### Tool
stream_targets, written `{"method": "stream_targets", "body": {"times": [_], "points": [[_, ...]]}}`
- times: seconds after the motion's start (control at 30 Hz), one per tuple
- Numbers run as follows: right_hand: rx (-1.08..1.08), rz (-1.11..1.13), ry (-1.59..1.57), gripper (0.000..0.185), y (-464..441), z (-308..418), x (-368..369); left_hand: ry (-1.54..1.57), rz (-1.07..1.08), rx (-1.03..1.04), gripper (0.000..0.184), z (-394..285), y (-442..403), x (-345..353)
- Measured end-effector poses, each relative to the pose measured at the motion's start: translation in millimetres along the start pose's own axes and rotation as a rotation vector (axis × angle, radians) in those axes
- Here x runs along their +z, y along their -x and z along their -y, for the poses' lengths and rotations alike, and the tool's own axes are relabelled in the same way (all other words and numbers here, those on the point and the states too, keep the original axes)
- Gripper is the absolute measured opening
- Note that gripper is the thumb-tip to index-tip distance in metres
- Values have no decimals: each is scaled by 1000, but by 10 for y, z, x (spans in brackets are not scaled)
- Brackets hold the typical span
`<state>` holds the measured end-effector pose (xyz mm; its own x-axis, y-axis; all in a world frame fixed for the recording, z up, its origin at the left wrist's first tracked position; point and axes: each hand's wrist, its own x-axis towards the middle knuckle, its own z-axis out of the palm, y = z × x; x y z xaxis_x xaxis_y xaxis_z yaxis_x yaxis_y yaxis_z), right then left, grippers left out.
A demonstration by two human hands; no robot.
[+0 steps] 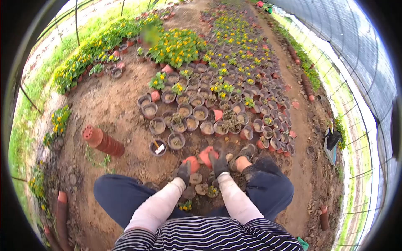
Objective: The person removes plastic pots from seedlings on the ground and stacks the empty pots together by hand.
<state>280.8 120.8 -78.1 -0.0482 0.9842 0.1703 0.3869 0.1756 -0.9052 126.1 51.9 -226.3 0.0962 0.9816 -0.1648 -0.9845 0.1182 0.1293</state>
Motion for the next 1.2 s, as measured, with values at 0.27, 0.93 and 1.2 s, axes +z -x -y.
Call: {"method": "stream_targets", "body": {"times": [0.27, 0.93, 1.2], "points": [[680, 431, -1064, 58, 336, 195, 368, 31, 22, -67, 51, -296, 322, 1621], [341, 612, 540, 30, -755, -871, 1871, -1167, -1083, 187, 44, -305, 181, 793], [555, 818, -739, 38, -296, -136, 569, -830, -1102, 141, 37, -375, 141, 550]]}}
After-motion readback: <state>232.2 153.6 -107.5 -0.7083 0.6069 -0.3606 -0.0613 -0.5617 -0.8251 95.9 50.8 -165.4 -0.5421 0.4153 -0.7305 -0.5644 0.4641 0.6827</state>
